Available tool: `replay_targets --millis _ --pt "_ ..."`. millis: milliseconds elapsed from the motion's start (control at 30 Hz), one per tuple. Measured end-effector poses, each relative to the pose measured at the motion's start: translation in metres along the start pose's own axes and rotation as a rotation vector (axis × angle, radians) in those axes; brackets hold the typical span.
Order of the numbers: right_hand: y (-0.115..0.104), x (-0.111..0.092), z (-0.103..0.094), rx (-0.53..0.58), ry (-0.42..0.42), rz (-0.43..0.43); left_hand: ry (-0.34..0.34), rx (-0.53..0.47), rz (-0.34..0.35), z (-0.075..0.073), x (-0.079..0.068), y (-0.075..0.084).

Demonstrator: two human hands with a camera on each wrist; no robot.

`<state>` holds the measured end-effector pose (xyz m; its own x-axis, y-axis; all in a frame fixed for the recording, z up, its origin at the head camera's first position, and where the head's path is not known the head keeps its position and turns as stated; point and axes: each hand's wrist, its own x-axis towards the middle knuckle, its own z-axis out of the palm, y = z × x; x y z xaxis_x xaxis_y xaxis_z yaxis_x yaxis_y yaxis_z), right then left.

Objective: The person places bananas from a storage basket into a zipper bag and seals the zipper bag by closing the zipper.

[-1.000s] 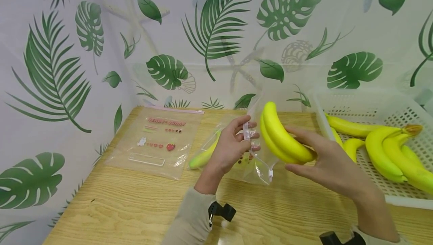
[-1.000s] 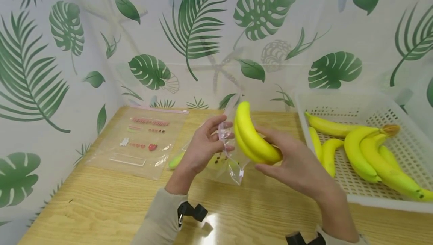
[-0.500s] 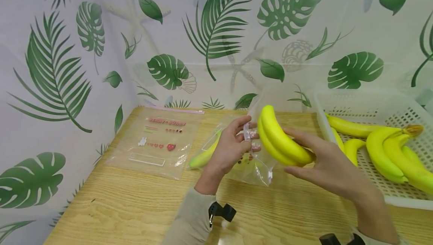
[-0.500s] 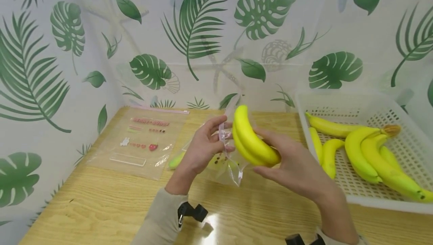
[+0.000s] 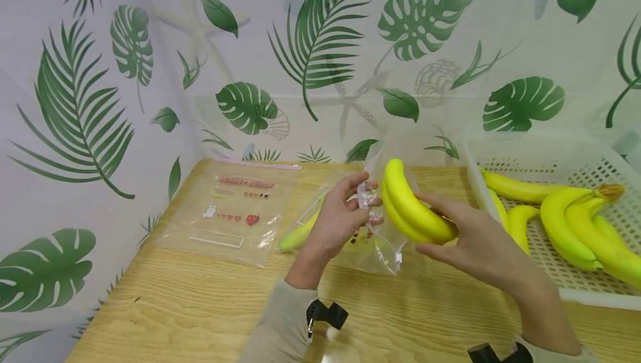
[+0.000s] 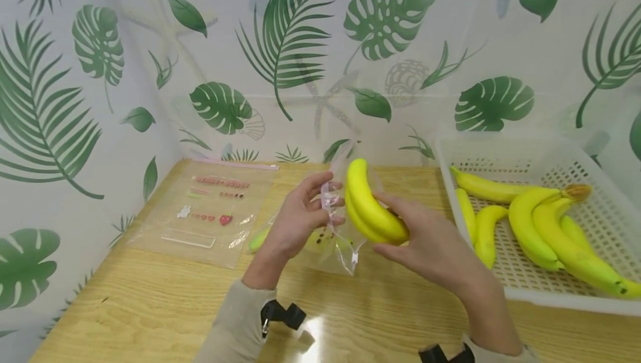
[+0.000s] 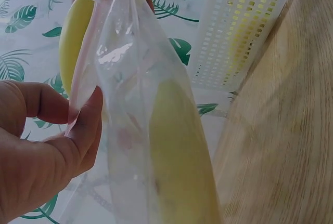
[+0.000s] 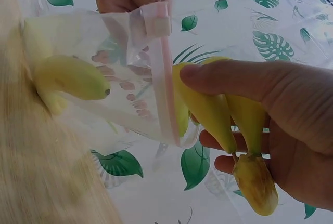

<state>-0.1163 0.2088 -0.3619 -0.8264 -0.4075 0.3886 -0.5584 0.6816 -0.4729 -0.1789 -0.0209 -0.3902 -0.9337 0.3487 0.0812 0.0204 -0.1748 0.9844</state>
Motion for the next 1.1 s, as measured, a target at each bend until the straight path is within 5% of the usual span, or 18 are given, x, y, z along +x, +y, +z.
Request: replay_targets --millis 333,800,1100 --pt "0.006 0.005 0.009 -0.008 0.046 0.006 0.007 0.018 0.006 -0.001 0.000 0.000" --pt "0.013 0.005 0.014 -0.031 0.017 0.120 -0.006 0.050 0.015 -0.003 -0.002 0.002" --pt "0.016 -0.001 0.003 0.189 -0.124 0.061 -0.016 0.004 0.025 -0.002 -0.001 0.003"
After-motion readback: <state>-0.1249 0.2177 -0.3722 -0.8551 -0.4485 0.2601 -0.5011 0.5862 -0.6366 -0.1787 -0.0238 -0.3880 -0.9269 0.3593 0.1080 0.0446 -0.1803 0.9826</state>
